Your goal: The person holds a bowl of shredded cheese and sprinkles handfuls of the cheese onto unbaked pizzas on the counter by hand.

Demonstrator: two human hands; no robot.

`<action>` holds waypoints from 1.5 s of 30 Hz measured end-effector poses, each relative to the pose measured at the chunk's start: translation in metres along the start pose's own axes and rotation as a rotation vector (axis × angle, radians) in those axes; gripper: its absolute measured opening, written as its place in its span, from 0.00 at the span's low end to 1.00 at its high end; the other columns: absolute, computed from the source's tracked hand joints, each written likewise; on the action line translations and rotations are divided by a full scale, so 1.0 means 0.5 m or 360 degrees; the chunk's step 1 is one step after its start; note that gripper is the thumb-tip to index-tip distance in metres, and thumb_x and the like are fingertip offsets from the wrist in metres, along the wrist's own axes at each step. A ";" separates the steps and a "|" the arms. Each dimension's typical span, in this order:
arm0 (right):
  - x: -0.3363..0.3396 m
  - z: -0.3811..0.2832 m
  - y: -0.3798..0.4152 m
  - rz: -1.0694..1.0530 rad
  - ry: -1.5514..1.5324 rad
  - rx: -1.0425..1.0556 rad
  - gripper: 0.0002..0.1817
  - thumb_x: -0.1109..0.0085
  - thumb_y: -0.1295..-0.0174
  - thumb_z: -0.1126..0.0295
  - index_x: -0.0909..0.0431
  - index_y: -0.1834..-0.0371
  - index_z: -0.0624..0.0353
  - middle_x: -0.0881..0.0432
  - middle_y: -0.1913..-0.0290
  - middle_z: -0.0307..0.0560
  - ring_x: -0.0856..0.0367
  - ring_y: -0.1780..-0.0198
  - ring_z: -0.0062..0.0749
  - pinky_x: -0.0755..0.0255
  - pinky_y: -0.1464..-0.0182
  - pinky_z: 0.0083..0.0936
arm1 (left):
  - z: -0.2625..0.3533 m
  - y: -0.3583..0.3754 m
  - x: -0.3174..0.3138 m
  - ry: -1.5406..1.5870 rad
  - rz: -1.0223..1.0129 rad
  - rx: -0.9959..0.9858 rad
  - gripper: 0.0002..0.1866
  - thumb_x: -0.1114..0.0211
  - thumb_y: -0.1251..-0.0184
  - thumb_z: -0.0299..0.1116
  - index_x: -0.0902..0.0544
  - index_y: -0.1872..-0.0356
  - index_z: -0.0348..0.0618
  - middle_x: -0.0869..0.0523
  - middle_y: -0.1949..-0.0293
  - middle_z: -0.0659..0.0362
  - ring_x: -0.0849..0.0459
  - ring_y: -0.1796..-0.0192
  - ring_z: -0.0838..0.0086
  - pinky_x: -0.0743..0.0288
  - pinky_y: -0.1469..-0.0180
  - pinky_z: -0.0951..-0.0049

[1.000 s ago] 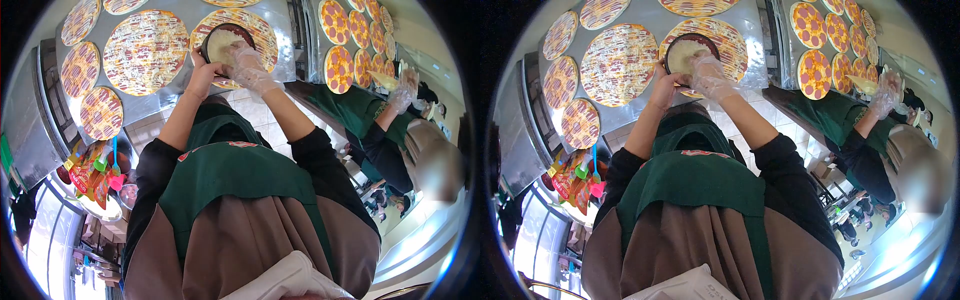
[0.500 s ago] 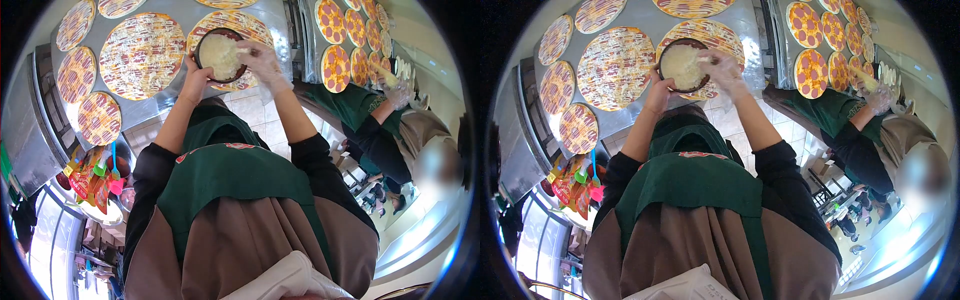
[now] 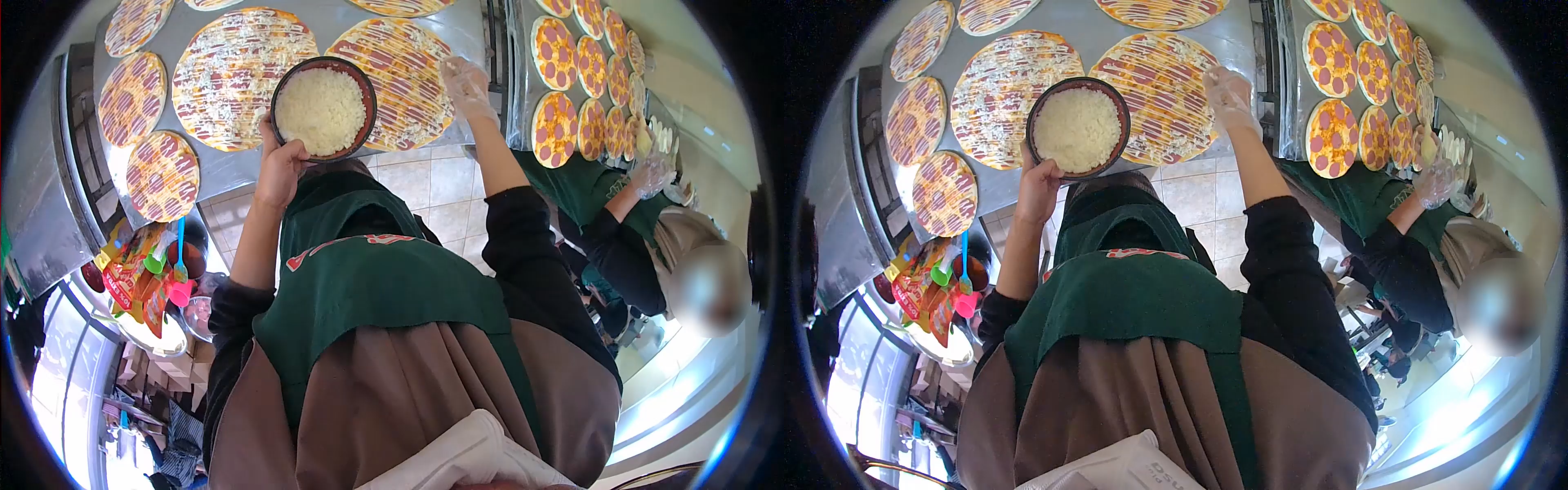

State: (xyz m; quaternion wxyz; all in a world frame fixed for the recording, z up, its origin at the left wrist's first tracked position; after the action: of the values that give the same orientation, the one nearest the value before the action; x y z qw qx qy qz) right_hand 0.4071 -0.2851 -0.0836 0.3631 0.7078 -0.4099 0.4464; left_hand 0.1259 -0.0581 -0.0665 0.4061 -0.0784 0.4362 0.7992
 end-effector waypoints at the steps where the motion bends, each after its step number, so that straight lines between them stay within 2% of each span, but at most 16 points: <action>1: -0.002 -0.013 -0.010 0.0021 0.0012 0.0054 0.17 0.42 0.46 0.55 0.20 0.58 0.52 0.18 0.72 0.53 0.20 0.68 0.43 0.28 0.63 0.32 | 0.000 0.011 0.002 0.0007 0.0011 -0.0004 0.38 0.51 0.54 0.15 0.48 0.37 0.50 0.32 0.50 0.55 0.26 0.60 0.74 0.28 0.68 0.77; 3: -0.007 -0.037 -0.023 0.0038 -0.0066 0.0107 0.14 0.42 0.45 0.58 0.19 0.59 0.51 0.20 0.76 0.51 0.20 0.72 0.37 0.29 0.66 0.30 | 0.000 0.028 0.011 0.0089 0.0058 -0.0014 0.39 0.51 0.54 0.15 0.48 0.36 0.51 0.32 0.50 0.56 0.26 0.61 0.75 0.29 0.68 0.79; 5: -0.014 -0.090 -0.022 -0.0258 -0.0303 0.0005 0.14 0.44 0.48 0.66 0.19 0.59 0.55 0.18 0.61 0.56 0.19 0.57 0.46 0.27 0.53 0.31 | -0.008 0.041 0.024 0.0109 0.0097 -0.0013 0.37 0.52 0.55 0.14 0.44 0.37 0.50 0.30 0.50 0.58 0.27 0.60 0.77 0.31 0.65 0.81; 6: -0.022 -0.098 -0.024 -0.0265 -0.0300 0.0013 0.14 0.44 0.48 0.66 0.19 0.59 0.55 0.18 0.61 0.56 0.19 0.57 0.46 0.27 0.53 0.31 | -0.011 0.047 0.031 0.0121 0.0127 -0.0007 0.37 0.53 0.56 0.13 0.40 0.38 0.49 0.29 0.50 0.61 0.29 0.60 0.79 0.32 0.63 0.82; 12: -0.035 -0.202 -0.026 -0.0218 -0.0581 0.0103 0.13 0.44 0.46 0.67 0.19 0.59 0.56 0.17 0.63 0.53 0.18 0.61 0.39 0.28 0.54 0.28 | -0.014 0.069 0.050 0.0124 0.0129 0.0007 0.39 0.53 0.57 0.14 0.42 0.36 0.49 0.30 0.45 0.58 0.26 0.51 0.72 0.28 0.52 0.75; 13: -0.044 -0.217 -0.022 -0.0262 -0.0565 0.0111 0.12 0.43 0.46 0.66 0.19 0.60 0.56 0.17 0.65 0.51 0.19 0.62 0.36 0.28 0.56 0.27 | -0.015 0.071 0.054 0.0129 0.0133 0.0006 0.39 0.53 0.57 0.14 0.42 0.36 0.49 0.30 0.45 0.58 0.26 0.51 0.72 0.28 0.52 0.75; 15: -0.058 -0.237 -0.014 -0.0306 -0.0546 0.0126 0.11 0.42 0.46 0.66 0.18 0.61 0.57 0.17 0.66 0.49 0.20 0.64 0.32 0.28 0.57 0.26 | -0.010 0.072 0.060 0.0176 0.0133 -0.0028 0.40 0.51 0.54 0.15 0.50 0.34 0.48 0.30 0.49 0.57 0.26 0.60 0.77 0.29 0.64 0.80; 18: -0.109 -0.231 0.007 -0.0582 -0.0805 -0.0014 0.11 0.40 0.46 0.66 0.17 0.63 0.57 0.17 0.69 0.43 0.21 0.66 0.26 0.27 0.60 0.25 | -0.006 0.075 0.071 0.0216 0.0176 -0.0058 0.40 0.51 0.54 0.14 0.49 0.35 0.48 0.30 0.50 0.57 0.26 0.61 0.77 0.30 0.64 0.80; 20: -0.156 -0.216 0.024 -0.0893 -0.0970 -0.0195 0.11 0.37 0.48 0.67 0.17 0.61 0.54 0.20 0.73 0.32 0.29 0.73 0.17 0.32 0.68 0.18 | -0.005 0.075 0.080 0.0205 0.0165 -0.0060 0.40 0.52 0.54 0.14 0.49 0.35 0.49 0.30 0.51 0.57 0.26 0.61 0.77 0.30 0.65 0.80; 23: -0.149 -0.226 0.007 -0.0686 -0.1090 0.0114 0.11 0.35 0.48 0.67 0.16 0.61 0.53 0.20 0.71 0.32 0.29 0.72 0.17 0.32 0.66 0.18 | 0.003 0.075 0.076 0.0209 0.0146 -0.0077 0.40 0.52 0.54 0.14 0.48 0.35 0.49 0.30 0.52 0.58 0.27 0.62 0.78 0.31 0.65 0.80; 27: -0.120 -0.240 -0.029 -0.0418 -0.1024 0.0152 0.12 0.42 0.46 0.65 0.17 0.63 0.58 0.19 0.74 0.40 0.25 0.72 0.20 0.29 0.66 0.19 | 0.004 0.074 0.081 0.0214 0.0130 -0.0096 0.39 0.52 0.54 0.13 0.47 0.35 0.50 0.29 0.52 0.58 0.27 0.61 0.77 0.31 0.65 0.81; 29: -0.108 -0.237 -0.041 -0.0414 -0.0694 -0.0168 0.12 0.44 0.45 0.65 0.17 0.63 0.58 0.16 0.70 0.44 0.20 0.68 0.23 0.27 0.62 0.22 | 0.011 0.077 0.074 0.0225 0.0158 -0.0102 0.39 0.52 0.54 0.13 0.46 0.36 0.50 0.29 0.52 0.58 0.27 0.62 0.78 0.31 0.66 0.81; 32: -0.124 -0.239 -0.068 -0.0255 -0.0573 -0.0020 0.11 0.46 0.46 0.67 0.16 0.63 0.56 0.15 0.67 0.47 0.17 0.64 0.29 0.26 0.61 0.25 | 0.013 0.083 0.074 0.0234 0.0192 -0.0091 0.38 0.52 0.54 0.13 0.45 0.37 0.49 0.29 0.52 0.59 0.28 0.63 0.79 0.33 0.67 0.82; 36: -0.147 -0.240 -0.062 -0.0270 -0.0864 0.0033 0.11 0.45 0.47 0.68 0.16 0.63 0.53 0.15 0.66 0.47 0.17 0.64 0.32 0.25 0.62 0.26 | -0.002 0.081 0.088 0.0218 0.0191 -0.0052 0.37 0.52 0.54 0.14 0.44 0.38 0.50 0.29 0.53 0.59 0.29 0.64 0.79 0.34 0.69 0.82; 39: -0.154 -0.243 -0.058 -0.0311 -0.0819 0.0029 0.14 0.38 0.48 0.62 0.17 0.60 0.54 0.18 0.66 0.41 0.22 0.68 0.23 0.28 0.61 0.21 | -0.004 0.081 0.091 0.0195 0.0188 -0.0055 0.37 0.52 0.54 0.14 0.44 0.38 0.50 0.29 0.54 0.59 0.29 0.64 0.79 0.34 0.69 0.82; 45: -0.141 -0.248 -0.029 -0.0522 -0.0807 -0.0303 0.12 0.36 0.50 0.65 0.17 0.62 0.53 0.17 0.64 0.42 0.22 0.64 0.22 0.28 0.59 0.21 | 0.006 0.083 0.084 0.0203 0.0201 -0.0074 0.37 0.51 0.54 0.14 0.44 0.38 0.50 0.29 0.54 0.59 0.29 0.64 0.79 0.34 0.70 0.82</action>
State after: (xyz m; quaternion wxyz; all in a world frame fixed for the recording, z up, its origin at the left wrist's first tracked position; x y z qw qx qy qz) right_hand 0.3603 -0.1523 -0.1093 0.3811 0.8160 -0.4077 0.1507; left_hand 0.0693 -0.0433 -0.0585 0.3243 -0.1109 0.4467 0.8264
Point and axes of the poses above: each hand's wrist, its own y-axis away from the middle knuckle, its own x-axis out of the back of the hand, z = x × y, the point moved 9 cm from there along -y, towards the middle knuckle
